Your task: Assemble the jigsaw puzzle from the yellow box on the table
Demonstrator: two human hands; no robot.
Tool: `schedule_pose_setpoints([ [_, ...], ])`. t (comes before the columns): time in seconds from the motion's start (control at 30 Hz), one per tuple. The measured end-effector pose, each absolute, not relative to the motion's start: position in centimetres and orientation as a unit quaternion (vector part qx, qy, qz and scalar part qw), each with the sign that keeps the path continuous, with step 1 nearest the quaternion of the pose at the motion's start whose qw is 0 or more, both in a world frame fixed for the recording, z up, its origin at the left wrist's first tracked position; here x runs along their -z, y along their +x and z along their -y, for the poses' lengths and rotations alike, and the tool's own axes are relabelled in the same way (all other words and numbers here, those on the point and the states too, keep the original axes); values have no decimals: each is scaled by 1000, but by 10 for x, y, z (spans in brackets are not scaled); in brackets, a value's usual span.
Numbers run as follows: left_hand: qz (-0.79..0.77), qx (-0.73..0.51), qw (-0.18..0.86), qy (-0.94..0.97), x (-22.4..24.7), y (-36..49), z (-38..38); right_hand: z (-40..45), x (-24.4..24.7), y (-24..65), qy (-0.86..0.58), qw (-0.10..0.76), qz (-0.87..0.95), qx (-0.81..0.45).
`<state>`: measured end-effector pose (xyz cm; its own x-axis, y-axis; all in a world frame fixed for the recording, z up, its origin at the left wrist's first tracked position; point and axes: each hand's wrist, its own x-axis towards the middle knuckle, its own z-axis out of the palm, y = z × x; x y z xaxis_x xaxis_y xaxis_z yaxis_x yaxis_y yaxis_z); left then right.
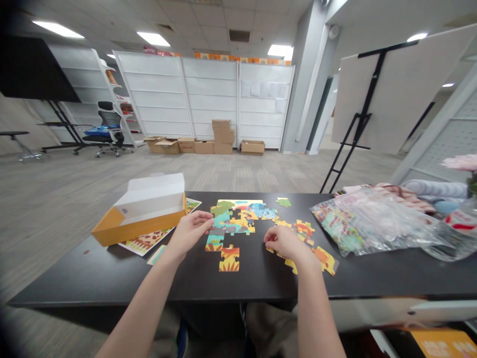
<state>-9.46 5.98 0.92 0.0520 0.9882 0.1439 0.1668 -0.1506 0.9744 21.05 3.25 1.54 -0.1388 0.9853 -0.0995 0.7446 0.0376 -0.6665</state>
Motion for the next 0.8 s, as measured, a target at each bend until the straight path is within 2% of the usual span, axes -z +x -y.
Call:
schedule_pose_setpoints([
  [0.2,-485,-471,438,593,-10,-82,-59,-31,-15,227,-631,196,698,-278],
  [0.33,-470,-452,464,599,-12,-67,-54,-33,-18,214,-598,257,713,-261],
  [0.53,-453,-427,491,609,-11,-50,-47,-41,-18,180,-495,377,689,-371],
  [0.7,-456,-418,488,616,-9,-48,-44,-48,-15,169,-482,392,665,-413],
  [0.8,-478,-397,422,660,-10,-54,-40,-51,-13,167,-485,390,657,-425],
])
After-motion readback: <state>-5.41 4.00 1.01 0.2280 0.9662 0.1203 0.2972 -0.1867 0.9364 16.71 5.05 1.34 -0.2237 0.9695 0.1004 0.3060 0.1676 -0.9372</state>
